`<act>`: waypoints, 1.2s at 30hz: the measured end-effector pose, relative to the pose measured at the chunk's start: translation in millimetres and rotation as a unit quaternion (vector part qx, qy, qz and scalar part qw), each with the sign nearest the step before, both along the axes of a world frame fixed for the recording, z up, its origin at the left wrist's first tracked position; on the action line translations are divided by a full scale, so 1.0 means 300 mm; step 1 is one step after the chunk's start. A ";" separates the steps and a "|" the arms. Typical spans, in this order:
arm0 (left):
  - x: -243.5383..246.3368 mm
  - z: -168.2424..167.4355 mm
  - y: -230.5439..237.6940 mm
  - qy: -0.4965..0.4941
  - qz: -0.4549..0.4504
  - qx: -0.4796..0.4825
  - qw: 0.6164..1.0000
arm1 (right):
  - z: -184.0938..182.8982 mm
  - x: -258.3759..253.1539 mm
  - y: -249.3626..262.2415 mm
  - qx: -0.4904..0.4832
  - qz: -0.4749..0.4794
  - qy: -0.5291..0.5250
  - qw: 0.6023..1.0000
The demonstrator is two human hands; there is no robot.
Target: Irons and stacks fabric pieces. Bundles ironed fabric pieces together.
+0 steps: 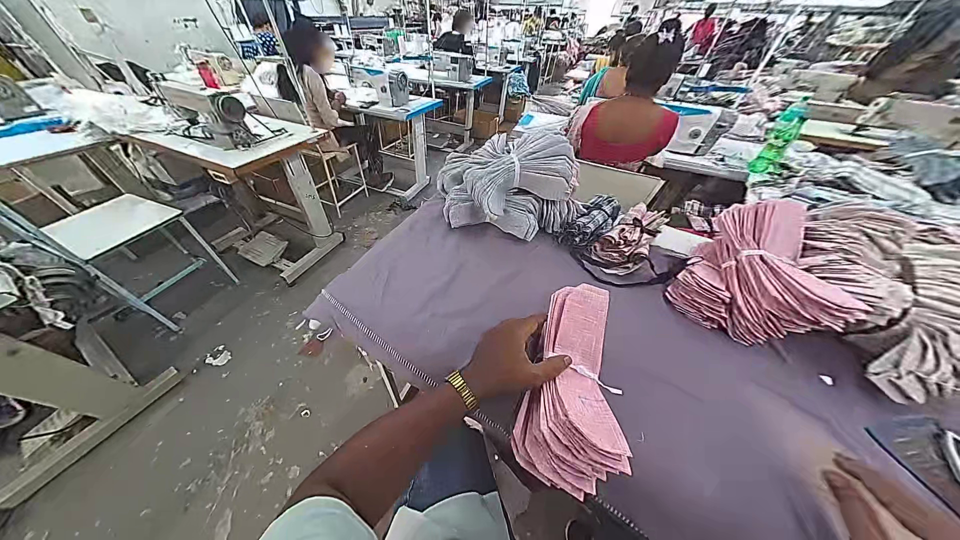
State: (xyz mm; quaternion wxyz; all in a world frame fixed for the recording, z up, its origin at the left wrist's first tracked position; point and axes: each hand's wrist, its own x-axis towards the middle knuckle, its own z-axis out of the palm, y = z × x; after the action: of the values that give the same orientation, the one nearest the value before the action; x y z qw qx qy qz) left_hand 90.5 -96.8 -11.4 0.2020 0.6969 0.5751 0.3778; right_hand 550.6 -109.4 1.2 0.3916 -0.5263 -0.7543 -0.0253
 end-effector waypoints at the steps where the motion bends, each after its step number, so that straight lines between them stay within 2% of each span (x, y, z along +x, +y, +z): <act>1: -0.001 0.000 -0.002 0.001 -0.001 0.003 1.000 | -0.018 -0.073 -0.020 -0.021 0.019 0.017 0.999; 4: -0.007 0.005 -0.008 0.005 0.004 -0.001 1.000 | -0.120 -0.183 -0.034 -0.020 -0.009 -0.054 0.998; 6: -0.004 0.005 -0.008 0.005 0.005 0.002 1.000 | -0.150 -0.193 -0.037 0.027 -0.039 -0.086 0.995; 11: -0.002 0.001 -0.015 0.002 0.008 -0.004 1.000 | -0.154 -0.188 -0.061 0.063 -0.081 -0.007 0.995; 19: -0.002 0.016 -0.025 -0.014 0.015 -0.027 0.999 | -0.144 -0.210 -0.072 0.129 -0.116 0.013 0.985; 32: -0.004 -0.034 0.000 -0.005 0.001 0.008 1.000 | -0.179 -0.178 -0.039 0.125 -0.131 -0.002 0.983; 36: -0.011 -0.033 0.013 -0.008 -0.002 -0.004 1.000 | -0.144 -0.214 -0.014 0.094 -0.125 0.005 0.988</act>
State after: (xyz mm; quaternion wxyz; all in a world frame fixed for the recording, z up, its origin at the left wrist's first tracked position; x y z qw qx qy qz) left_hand 87.1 -92.9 -21.2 0.2098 0.6941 0.5740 0.3804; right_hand 486.3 -113.5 -42.0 0.4367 -0.5775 -0.6749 -0.1427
